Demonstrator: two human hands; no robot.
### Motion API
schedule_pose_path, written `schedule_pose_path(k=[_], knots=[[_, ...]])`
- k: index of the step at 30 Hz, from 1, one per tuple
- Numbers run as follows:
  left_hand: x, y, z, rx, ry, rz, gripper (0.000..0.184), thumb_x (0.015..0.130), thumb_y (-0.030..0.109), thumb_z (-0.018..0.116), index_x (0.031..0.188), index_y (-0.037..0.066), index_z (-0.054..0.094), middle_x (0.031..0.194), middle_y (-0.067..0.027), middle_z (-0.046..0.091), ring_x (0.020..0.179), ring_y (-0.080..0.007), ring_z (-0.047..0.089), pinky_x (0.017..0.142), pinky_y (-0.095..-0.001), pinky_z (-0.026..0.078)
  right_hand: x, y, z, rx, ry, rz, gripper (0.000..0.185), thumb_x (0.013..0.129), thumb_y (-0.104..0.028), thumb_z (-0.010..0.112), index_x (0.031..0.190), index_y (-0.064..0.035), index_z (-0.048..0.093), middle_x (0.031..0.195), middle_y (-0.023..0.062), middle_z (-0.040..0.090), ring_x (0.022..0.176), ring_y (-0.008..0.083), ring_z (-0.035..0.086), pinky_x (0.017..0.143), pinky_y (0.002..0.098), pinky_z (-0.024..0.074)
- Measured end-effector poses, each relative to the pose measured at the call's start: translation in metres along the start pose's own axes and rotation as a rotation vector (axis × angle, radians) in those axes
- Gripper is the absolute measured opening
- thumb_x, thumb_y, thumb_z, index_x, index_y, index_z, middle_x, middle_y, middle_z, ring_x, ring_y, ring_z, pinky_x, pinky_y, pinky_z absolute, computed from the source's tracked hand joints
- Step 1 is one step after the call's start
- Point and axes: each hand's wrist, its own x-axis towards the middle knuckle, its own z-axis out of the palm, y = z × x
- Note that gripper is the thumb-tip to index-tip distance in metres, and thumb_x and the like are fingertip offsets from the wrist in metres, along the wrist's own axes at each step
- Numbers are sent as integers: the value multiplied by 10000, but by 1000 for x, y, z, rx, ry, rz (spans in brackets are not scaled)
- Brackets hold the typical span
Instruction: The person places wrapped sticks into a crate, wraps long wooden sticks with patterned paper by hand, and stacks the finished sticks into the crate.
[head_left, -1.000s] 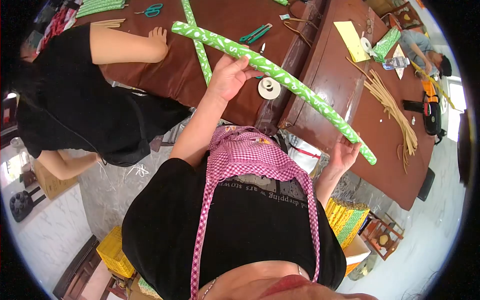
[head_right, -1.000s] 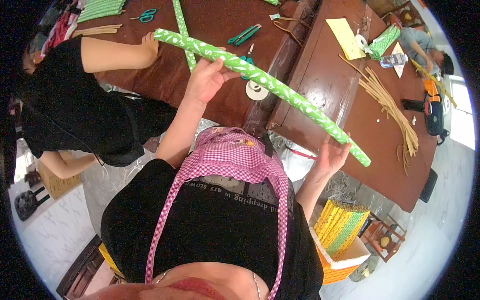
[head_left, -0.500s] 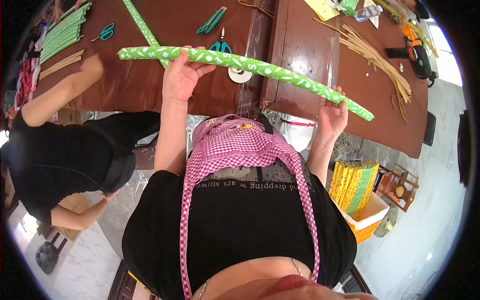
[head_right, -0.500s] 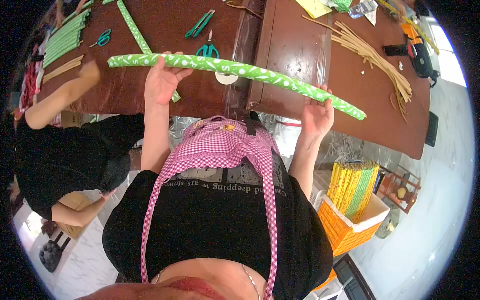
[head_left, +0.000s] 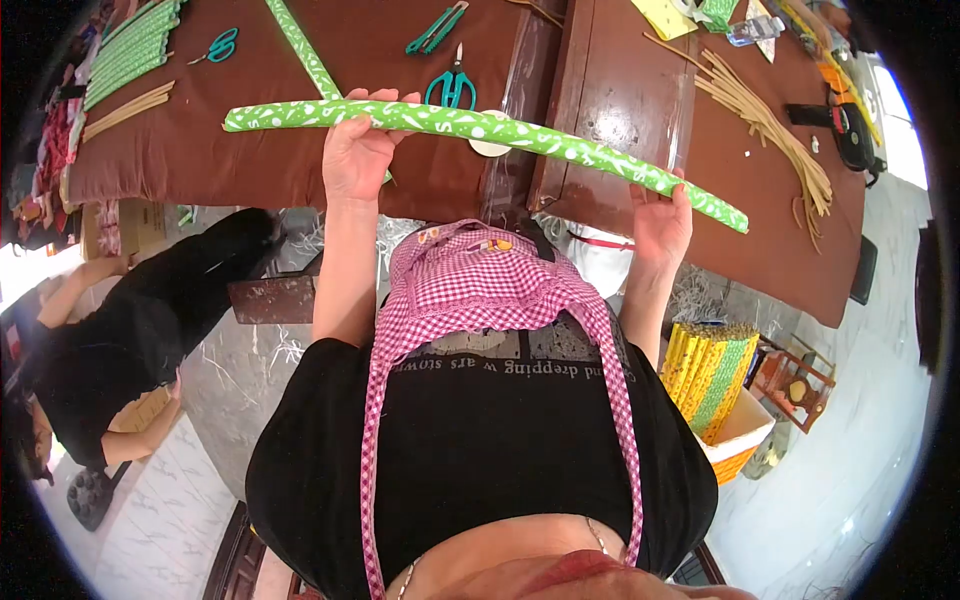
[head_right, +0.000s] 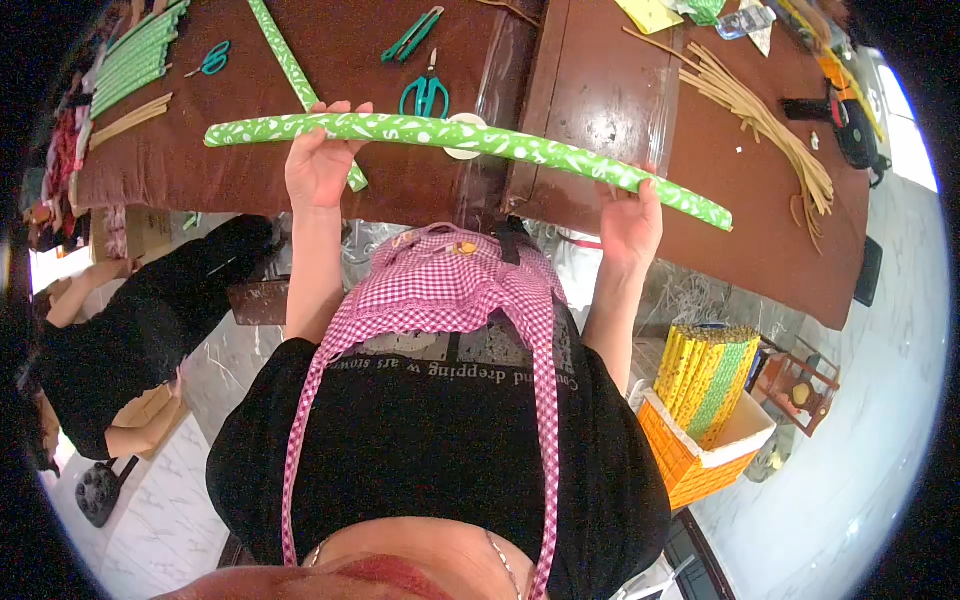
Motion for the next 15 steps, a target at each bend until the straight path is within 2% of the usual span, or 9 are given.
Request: schedule_pose_path(k=[4,15], knots=[[2,-3,2,-28,-40,6,269,749,26,552,1013,70,578,1030,-174,587,1057,-429,482,886,-523,409,0,-2,-3,-47,14,-25,343,807,-143,575,1111,-20,476,1037,92,546,1000,248,499,898,440,380],[3,-8,9,-50,-12,5,243,765,50,556,1008,49,569,1059,-179,571,1077,-422,468,907,-522,392,-11,-7,-13,-15,-29,-53,391,789,-98,579,1151,-13,459,1052,93,547,1023,239,493,905,430,383]])
